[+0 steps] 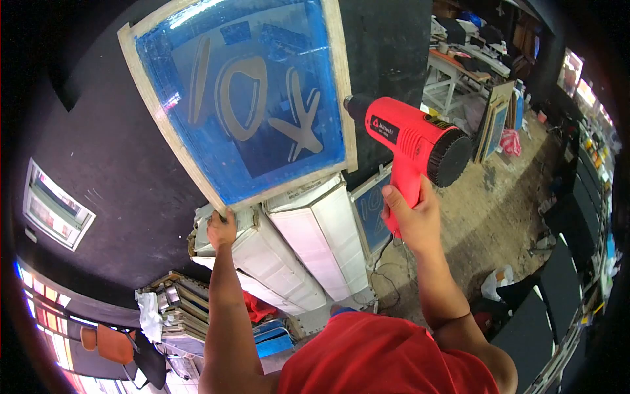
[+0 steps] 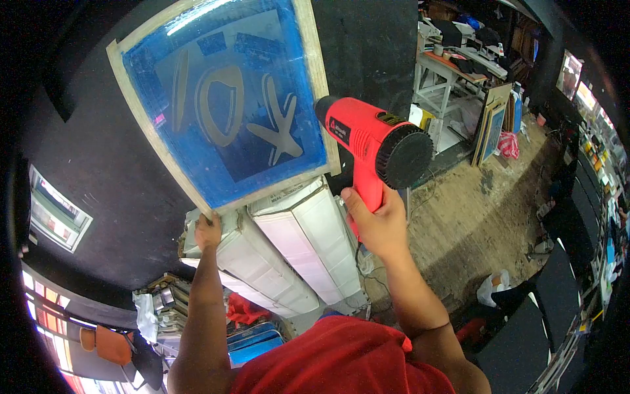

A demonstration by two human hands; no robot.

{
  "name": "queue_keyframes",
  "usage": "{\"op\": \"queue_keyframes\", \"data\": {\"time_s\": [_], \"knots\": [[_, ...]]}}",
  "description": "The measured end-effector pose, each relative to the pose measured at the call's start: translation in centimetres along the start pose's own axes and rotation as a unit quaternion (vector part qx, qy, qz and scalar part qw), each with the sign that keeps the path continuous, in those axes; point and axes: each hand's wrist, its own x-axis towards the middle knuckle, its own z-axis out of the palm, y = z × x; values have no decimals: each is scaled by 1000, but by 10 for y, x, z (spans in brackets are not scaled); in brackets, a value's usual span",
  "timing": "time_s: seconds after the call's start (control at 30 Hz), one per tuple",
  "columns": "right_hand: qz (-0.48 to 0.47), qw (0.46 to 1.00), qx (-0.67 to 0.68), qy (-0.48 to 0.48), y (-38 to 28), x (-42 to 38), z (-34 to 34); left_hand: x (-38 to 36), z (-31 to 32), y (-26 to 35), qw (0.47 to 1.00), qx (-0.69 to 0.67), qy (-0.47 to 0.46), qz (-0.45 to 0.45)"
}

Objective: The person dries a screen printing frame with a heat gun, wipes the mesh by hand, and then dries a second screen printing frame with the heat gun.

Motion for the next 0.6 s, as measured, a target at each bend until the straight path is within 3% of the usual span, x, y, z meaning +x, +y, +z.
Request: {"op": "queue_keyframes", "data": {"time_s": [0.43,0.6], "knots": [[79,997,-6,21,37,-22,-5,1,5,-4,1000,-6,21,22],[112,994,-4,8,48,-32,-9,0,2,0,1000,5,-5,-17]]}}
